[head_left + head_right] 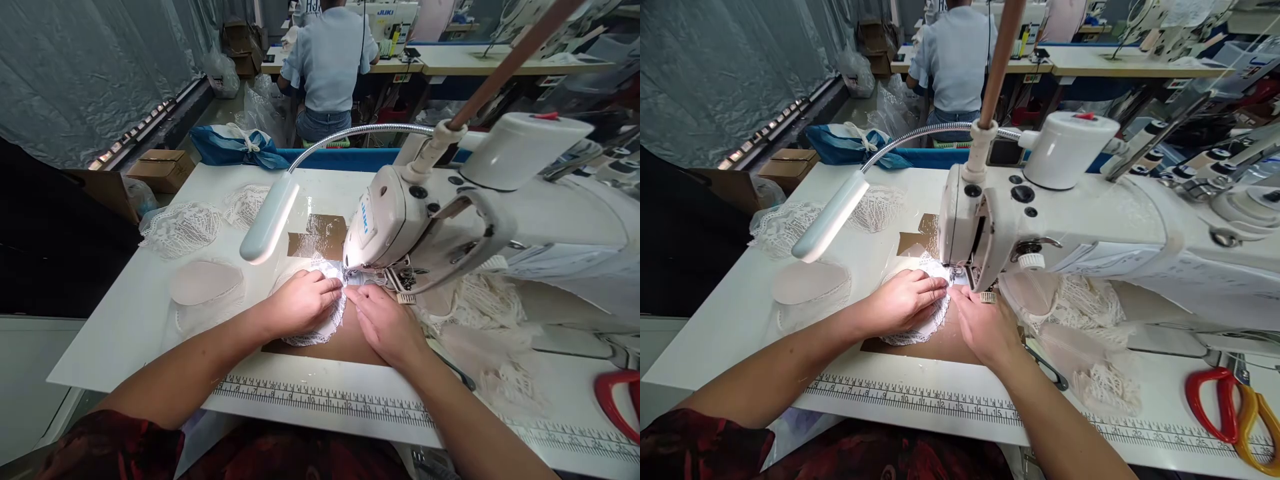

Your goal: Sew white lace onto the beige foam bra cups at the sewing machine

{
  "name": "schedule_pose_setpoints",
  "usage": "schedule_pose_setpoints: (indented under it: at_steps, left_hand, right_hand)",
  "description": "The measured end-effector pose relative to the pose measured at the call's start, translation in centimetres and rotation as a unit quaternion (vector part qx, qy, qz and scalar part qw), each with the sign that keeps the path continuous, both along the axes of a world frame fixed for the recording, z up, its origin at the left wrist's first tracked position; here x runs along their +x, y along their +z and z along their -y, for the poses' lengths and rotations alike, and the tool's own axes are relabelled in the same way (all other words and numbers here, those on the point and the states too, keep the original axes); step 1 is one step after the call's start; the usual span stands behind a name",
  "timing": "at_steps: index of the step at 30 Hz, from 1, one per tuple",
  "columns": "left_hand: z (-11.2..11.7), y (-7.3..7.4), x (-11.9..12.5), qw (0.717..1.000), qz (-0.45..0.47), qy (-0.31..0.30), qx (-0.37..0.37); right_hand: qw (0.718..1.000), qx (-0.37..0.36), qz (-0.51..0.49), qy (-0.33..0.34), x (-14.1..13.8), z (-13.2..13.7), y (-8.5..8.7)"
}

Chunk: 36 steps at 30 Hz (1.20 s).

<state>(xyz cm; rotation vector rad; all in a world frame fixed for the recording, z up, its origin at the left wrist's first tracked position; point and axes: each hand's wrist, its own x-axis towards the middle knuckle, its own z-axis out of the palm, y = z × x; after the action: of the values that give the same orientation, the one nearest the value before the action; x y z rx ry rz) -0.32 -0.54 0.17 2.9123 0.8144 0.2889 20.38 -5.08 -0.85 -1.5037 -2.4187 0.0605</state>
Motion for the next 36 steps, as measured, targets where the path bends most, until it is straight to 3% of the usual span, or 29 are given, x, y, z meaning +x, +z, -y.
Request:
schedule_pose_setpoints:
  at_steps: [10,17,21,27,36]
  left_hand:
    - [-0.6,-0.5,0.3,1.000,0.008,0.003,0.014]
    - [-1.0,0.0,-0.5,0.998,0.054,0.017,-0.004]
    - [-1.0,0.0,-0.7,0.998,0.057,0.022,0.003]
    - [-0.2,-0.1,-0.3,1.000,0.017,-0.009,0.005]
    - [-0.2,-0.1,-0.3,0.999,0.014,-0.028,0.007]
  right_hand:
    - [0.999,0.011,0.038,-0.029,-0.3,-0.1,-0.1]
    - [0.994,0.008,-0.025,0.109,0.0,1.0,0.0]
    - [0.990,0.010,-0.056,0.125,0.0,1.3,-0.1]
    - [0.991,-0.007,-0.063,0.115,0.0,1.1,-0.1]
    - [0.999,0.033,0.001,0.013,-0.4,0.4,0.1]
